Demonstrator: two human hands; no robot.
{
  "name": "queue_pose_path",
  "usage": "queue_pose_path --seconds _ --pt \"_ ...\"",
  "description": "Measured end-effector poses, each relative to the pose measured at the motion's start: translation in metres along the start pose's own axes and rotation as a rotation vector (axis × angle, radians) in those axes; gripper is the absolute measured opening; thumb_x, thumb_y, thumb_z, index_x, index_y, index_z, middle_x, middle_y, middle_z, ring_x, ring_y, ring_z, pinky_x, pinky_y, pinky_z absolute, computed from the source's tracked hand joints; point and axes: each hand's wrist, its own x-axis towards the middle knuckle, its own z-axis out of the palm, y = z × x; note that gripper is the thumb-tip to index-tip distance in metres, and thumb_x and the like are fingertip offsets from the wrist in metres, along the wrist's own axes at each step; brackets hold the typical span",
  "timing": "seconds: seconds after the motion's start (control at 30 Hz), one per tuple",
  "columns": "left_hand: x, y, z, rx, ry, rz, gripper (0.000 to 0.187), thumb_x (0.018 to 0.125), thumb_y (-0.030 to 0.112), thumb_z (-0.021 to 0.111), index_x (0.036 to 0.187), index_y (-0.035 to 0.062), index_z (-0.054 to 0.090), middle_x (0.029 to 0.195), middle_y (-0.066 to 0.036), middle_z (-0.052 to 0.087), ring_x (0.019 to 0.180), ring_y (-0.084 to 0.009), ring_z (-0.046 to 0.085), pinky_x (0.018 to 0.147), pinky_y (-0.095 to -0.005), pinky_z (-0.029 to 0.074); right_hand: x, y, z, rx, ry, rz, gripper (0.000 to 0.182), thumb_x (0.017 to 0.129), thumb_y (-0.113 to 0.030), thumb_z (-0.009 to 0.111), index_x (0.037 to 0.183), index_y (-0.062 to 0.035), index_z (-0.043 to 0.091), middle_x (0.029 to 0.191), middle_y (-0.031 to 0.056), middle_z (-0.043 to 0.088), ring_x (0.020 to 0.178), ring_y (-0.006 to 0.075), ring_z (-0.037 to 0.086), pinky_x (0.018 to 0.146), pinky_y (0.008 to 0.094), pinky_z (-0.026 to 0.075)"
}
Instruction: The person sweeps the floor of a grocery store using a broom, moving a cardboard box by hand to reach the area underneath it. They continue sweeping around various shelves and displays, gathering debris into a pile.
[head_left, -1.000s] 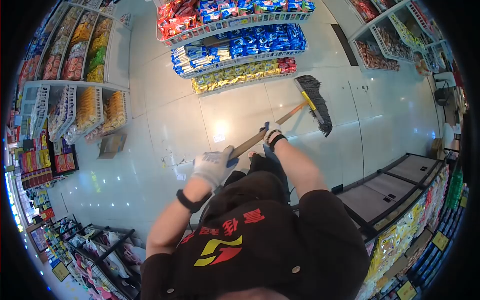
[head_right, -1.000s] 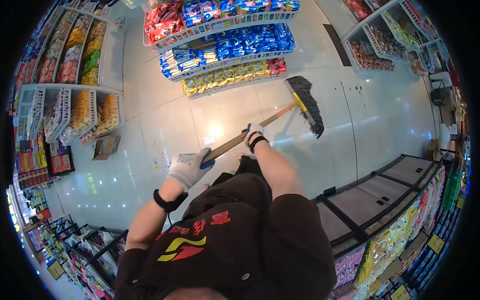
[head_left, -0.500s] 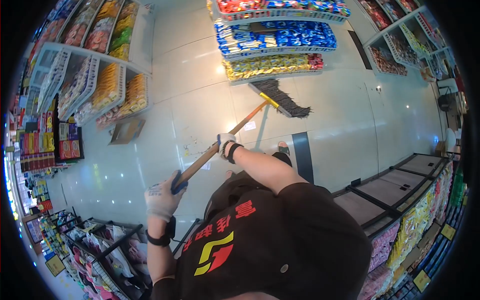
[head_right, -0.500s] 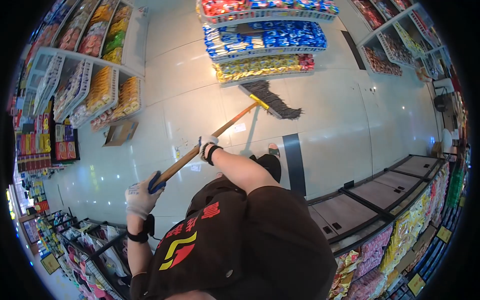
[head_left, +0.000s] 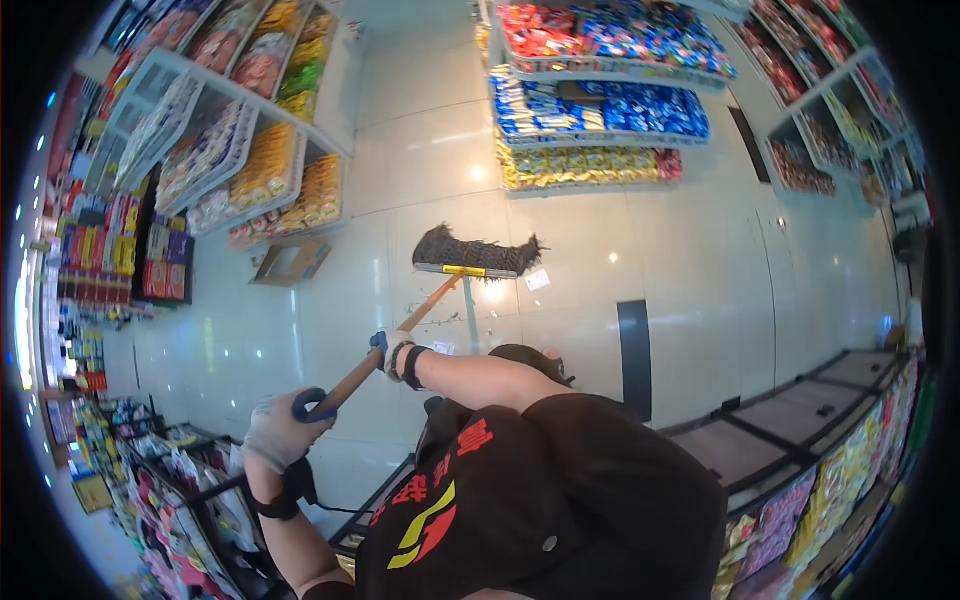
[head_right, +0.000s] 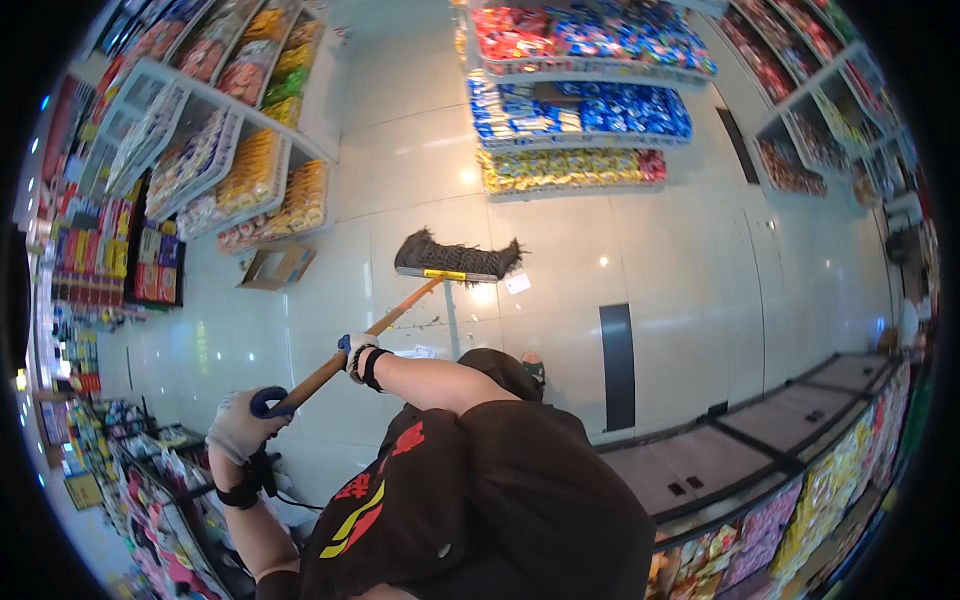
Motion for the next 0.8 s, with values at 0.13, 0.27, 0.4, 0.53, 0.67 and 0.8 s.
queue_pose_path --seconds 0.13,0.27,0.4,0.53,0.67,0.8 --pt "0.002 0.009 -0.003 -0.170 -0.044 -0.021 0.029 0.067 0.008 0.064 0.096 0.0008 0.062 0.060 -0.006 0.059 0.049 -0.0082 0.053 0.048 -0.0230 0.042 -0.006 -0.012 -0.011 -0.100 0.002 -0.129 0.013 0.074 -0.012 0.059 0.079 -0.0054 0.048 0.066 0.0113 0.052 0.056 0.0245 0.054 0.049 0.0359 0.046" --pt "0.022 0.043 0.005 -0.123 -0.124 0.098 0.035 0.068 0.009 0.064 0.102 0.0021 0.060 0.056 -0.003 0.055 0.048 -0.0080 0.051 0.045 -0.0238 0.039 -0.031 -0.055 -0.048 0.059 0.072 -0.212 0.013 0.070 -0.013 0.060 0.075 -0.0038 0.052 0.065 0.0123 0.054 0.053 0.0244 0.053 0.047 0.0361 0.044" --pt "0.047 0.128 0.020 0.147 -0.157 0.267 0.032 0.069 0.013 0.065 0.101 0.0077 0.061 0.057 -0.008 0.057 0.049 -0.0141 0.055 0.049 -0.0276 0.042 -0.110 -0.131 -0.102 0.409 0.055 -0.282 0.013 0.069 -0.011 0.062 0.066 -0.0043 0.052 0.059 0.0123 0.052 0.048 0.0245 0.053 0.046 0.0386 0.045" --pt "0.085 0.216 0.058 0.349 -0.170 0.653 0.034 0.069 0.021 0.066 0.101 0.0119 0.060 0.064 -0.014 0.060 0.060 -0.0281 0.060 0.060 -0.0328 0.048 -0.165 -0.203 -0.189 0.640 0.059 -0.508 0.013 0.069 -0.012 0.062 0.068 -0.0020 0.053 0.057 0.0140 0.055 0.046 0.0262 0.055 0.043 0.0369 0.045" --pt "0.103 0.315 0.126 0.465 -0.238 1.000 0.034 0.071 0.023 0.063 0.103 0.0114 0.058 0.079 -0.017 0.061 0.075 -0.0309 0.060 0.069 -0.0366 0.047 -0.196 -0.257 -0.310 0.791 0.018 -0.765 0.012 0.074 -0.014 0.060 0.071 -0.0036 0.054 0.060 0.0110 0.056 0.049 0.0250 0.055 0.047 0.0359 0.046" --pt "0.113 0.387 0.219 0.540 -0.347 1.154 0.047 0.071 0.030 0.064 0.110 0.0070 0.053 0.084 -0.020 0.061 0.082 -0.0326 0.059 0.075 -0.0384 0.046 -0.216 -0.286 -0.438 0.994 0.002 -0.958 0.015 0.077 -0.017 0.058 0.068 -0.0080 0.050 0.055 0.0096 0.051 0.047 0.0250 0.051 0.045 0.0377 0.045"
